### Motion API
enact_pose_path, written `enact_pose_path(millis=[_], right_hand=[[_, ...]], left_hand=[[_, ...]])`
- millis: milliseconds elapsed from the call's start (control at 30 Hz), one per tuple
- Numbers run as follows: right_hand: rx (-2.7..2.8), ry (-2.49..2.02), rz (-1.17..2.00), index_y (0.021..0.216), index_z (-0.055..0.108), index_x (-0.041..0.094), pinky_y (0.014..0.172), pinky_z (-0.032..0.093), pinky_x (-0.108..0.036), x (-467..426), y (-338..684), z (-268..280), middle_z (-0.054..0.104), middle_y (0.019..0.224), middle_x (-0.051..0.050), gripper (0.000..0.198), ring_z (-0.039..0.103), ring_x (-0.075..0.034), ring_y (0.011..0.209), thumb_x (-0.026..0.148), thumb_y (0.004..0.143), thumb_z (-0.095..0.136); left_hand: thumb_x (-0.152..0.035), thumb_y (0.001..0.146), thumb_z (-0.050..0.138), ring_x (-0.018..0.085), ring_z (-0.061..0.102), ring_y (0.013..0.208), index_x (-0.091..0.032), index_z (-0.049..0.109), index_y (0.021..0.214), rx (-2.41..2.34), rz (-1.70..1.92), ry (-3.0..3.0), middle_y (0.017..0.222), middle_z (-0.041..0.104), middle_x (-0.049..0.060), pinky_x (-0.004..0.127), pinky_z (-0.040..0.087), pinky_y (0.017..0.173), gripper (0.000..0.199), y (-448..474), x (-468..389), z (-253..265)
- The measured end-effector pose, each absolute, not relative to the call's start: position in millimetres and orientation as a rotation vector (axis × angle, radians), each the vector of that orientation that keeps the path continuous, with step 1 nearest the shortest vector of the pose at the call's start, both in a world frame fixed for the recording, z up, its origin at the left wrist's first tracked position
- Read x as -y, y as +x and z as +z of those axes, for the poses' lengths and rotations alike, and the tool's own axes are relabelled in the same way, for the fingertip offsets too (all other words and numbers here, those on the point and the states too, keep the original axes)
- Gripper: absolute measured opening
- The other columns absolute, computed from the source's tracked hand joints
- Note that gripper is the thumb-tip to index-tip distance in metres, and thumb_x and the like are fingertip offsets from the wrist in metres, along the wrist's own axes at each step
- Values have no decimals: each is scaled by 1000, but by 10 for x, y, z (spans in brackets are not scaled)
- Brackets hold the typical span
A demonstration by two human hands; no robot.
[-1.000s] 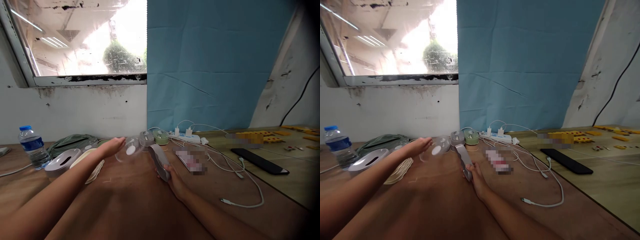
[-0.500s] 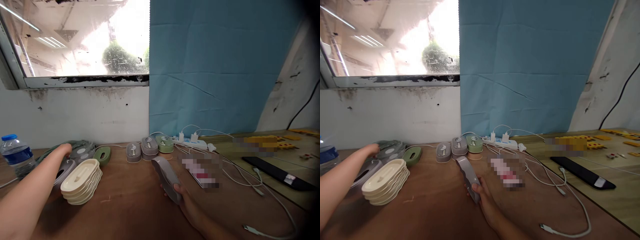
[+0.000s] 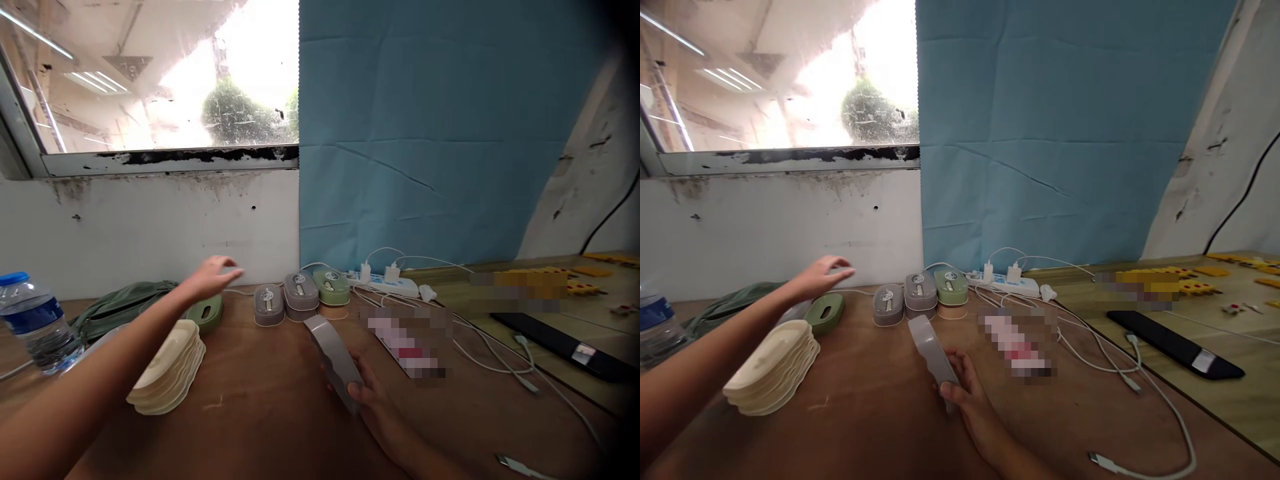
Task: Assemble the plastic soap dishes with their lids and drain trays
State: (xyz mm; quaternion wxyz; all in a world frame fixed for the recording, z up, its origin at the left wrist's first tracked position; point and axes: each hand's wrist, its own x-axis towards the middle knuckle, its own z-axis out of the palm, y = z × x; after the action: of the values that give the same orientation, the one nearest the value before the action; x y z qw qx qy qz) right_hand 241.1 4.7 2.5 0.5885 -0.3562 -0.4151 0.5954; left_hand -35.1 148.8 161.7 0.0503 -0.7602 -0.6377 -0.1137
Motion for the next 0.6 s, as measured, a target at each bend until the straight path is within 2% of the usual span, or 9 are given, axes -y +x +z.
enact_pose_path(millis=[33,100,200,300,400,467,533,600], right_hand=[[985,-838,1368,106,44,26,86,38,-38,-40,2408,47,55,110,-6,57,49,-27,104,40,57,70],[1068,-856,1331,107,41,27,85,38,-38,-19,2403,84,54,110,-6,65,49,-27,104,39,52,74],[1177,-836,1269,107,39,27,84,39,-38,22,2383,109,53,110,-8,75,49,-28,103,38,43,78],[1159,-788,1198,108,39,26,82,40,-37,35,2359,86,52,110,-9,80,49,-28,102,40,41,79],[1081,-769,1170,108,38,27,84,39,-37,-6,2363,32,47,118,-9,75,49,-27,103,45,47,76],[1016,-788,1227,105,39,27,83,39,-38,-45,2381,-7,47,117,-9,57,52,-25,98,50,60,67],[981,-814,1329,100,42,25,77,41,-38,-74,2402,-43,52,104,-6,40,57,-21,83,49,72,57],[997,-816,1408,96,44,23,70,42,-35,-89,2416,-71,55,89,-2,32,58,-16,67,45,75,55]], left_hand=[[-54,80,31,18,49,107,-28,48,113,1708,-396,-2653,122,50,0,23,40,83,45,-106,-1358,1642],[-61,72,39,20,51,104,-30,43,118,1304,-269,-3099,123,49,1,26,43,79,55,337,-1060,1656],[-61,48,63,29,55,96,-27,45,118,918,229,-3201,110,58,10,35,45,73,80,808,-682,1565],[-56,41,68,28,60,85,-21,46,117,787,538,-3187,103,60,13,33,47,65,86,1001,-536,1448],[-57,43,66,26,60,83,-22,46,117,945,574,-3176,106,58,13,31,47,60,85,883,-641,1480],[-56,41,67,27,60,82,-25,46,115,1206,571,-3097,107,58,10,31,46,60,83,648,-849,1577],[-56,37,69,28,58,83,-25,49,112,1608,409,-2856,103,60,11,31,45,61,84,349,-1147,1658],[-55,38,71,28,59,73,-18,57,97,1971,95,-2506,82,64,10,32,44,59,71,61,-1472,1658]])
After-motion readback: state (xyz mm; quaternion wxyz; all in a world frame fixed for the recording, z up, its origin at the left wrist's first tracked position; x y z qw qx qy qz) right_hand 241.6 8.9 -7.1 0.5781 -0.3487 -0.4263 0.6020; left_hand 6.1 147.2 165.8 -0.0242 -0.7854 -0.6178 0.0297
